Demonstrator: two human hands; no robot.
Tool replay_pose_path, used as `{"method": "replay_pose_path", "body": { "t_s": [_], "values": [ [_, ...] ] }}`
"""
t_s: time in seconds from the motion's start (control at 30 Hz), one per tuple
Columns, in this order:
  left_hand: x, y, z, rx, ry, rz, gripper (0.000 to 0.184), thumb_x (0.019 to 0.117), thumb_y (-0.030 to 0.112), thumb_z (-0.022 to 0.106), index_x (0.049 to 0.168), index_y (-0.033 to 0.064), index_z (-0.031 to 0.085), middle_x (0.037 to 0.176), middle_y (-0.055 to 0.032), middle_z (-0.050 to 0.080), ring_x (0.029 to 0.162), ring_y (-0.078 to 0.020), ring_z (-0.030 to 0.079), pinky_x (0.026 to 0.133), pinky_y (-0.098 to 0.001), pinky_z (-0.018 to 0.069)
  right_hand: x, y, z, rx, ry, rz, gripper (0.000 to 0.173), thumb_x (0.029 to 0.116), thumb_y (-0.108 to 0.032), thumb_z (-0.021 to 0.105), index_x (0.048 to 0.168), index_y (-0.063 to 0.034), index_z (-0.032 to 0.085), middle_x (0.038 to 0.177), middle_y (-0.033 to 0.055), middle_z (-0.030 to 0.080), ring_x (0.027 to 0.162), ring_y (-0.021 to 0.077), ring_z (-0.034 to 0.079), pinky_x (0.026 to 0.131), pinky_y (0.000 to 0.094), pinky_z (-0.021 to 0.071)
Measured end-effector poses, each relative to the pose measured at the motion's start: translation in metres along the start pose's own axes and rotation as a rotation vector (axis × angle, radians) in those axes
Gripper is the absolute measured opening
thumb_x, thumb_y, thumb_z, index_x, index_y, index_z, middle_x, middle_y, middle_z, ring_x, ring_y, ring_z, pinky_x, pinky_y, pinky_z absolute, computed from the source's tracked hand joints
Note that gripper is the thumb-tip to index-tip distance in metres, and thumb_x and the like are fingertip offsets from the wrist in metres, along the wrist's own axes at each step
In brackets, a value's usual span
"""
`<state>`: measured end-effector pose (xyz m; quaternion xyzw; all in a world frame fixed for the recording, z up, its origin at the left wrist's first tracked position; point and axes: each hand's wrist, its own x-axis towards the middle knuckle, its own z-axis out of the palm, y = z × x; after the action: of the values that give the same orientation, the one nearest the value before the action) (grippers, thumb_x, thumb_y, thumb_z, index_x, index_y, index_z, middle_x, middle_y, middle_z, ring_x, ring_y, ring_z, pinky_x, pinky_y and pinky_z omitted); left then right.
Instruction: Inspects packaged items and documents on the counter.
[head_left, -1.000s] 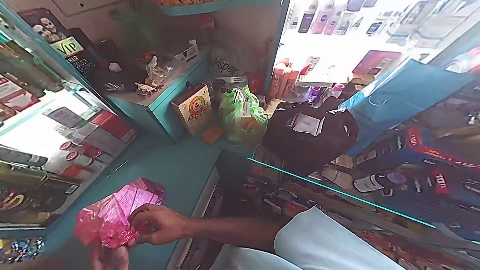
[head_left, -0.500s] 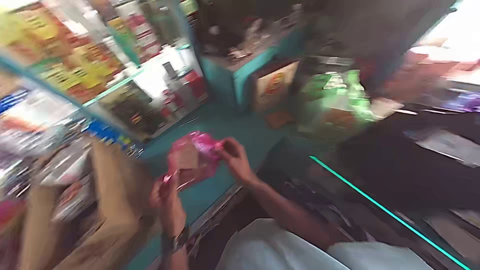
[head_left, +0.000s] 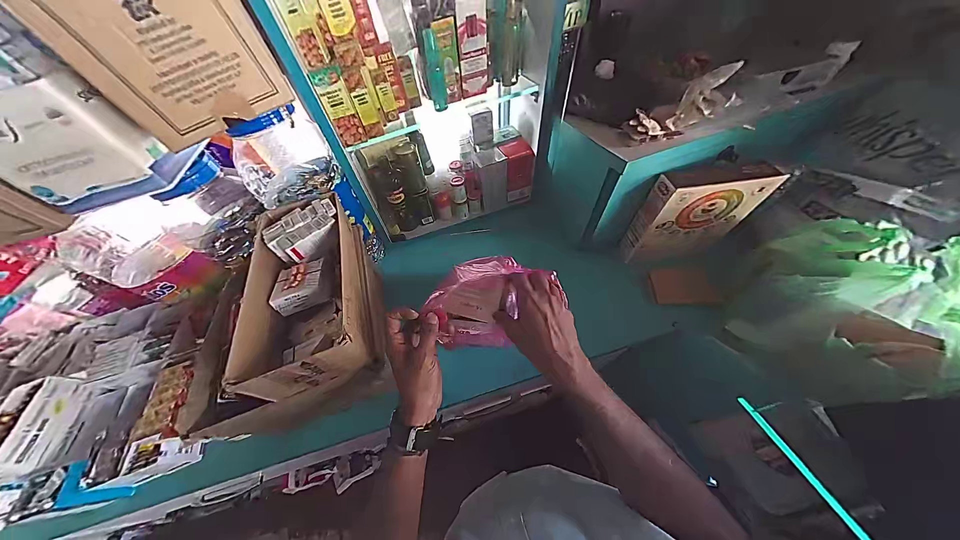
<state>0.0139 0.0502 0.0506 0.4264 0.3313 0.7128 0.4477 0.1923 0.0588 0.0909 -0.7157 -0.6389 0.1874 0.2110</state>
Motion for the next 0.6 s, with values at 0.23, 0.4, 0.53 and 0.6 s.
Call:
{"method": "replay_pose_path", "body": {
  "t_s": [0.23, 0.4, 0.53, 0.6],
  "values": [
    [-0.003, -0.009, 0.009, 0.010, -0.080, -0.024, 0.026, 0.0971, -0.007, 0.053, 0.116, -0.0070, 0.070, 0.108, -0.0122, 0.072, 0.086, -0.0138, 0.069, 0.080, -0.0302, 0.0600, -0.003, 0.027, -0.016, 0.089, 0.338, -0.107, 0.034, 0.0965, -0.019, 0.062, 0.129, -0.0164, 0.071, 0.089, 0.0102, 0.076, 0.081, 0.0318, 0.073, 0.072, 0.0588, 0.0543],
    [-0.003, -0.011, 0.015, -0.002, -0.068, -0.063, 0.050, 0.0934, -0.008, 0.057, 0.143, -0.0085, 0.052, 0.145, -0.0173, 0.056, 0.114, -0.0188, 0.067, 0.096, -0.0334, 0.0581, -0.013, 0.050, -0.053, 0.815, 0.446, -0.248, 0.026, 0.0874, -0.002, 0.072, 0.113, -0.0019, 0.069, 0.088, 0.0040, 0.076, 0.076, 0.0093, 0.073, 0.071, 0.0252, 0.0628],
    [-0.007, -0.015, 0.014, -0.016, -0.044, -0.099, 0.054, 0.0942, -0.007, 0.057, 0.148, -0.0059, 0.048, 0.151, -0.0161, 0.051, 0.120, -0.0217, 0.065, 0.098, -0.0359, 0.0573, -0.001, 0.074, -0.059, 1.327, 0.362, -0.100, 0.029, 0.0853, 0.010, 0.070, 0.113, 0.0013, 0.065, 0.083, 0.0113, 0.075, 0.071, 0.0181, 0.074, 0.066, 0.0331, 0.0640],
    [-0.007, -0.014, 0.014, -0.013, -0.044, -0.109, 0.052, 0.0949, -0.006, 0.057, 0.147, -0.0061, 0.049, 0.151, -0.0153, 0.052, 0.122, -0.0211, 0.064, 0.099, -0.0353, 0.0564, 0.003, 0.079, -0.055, 1.407, 0.347, -0.031, 0.031, 0.0861, 0.012, 0.069, 0.115, 0.0036, 0.063, 0.084, 0.0137, 0.076, 0.071, 0.0211, 0.074, 0.068, 0.0369, 0.0649]
  ]
}}
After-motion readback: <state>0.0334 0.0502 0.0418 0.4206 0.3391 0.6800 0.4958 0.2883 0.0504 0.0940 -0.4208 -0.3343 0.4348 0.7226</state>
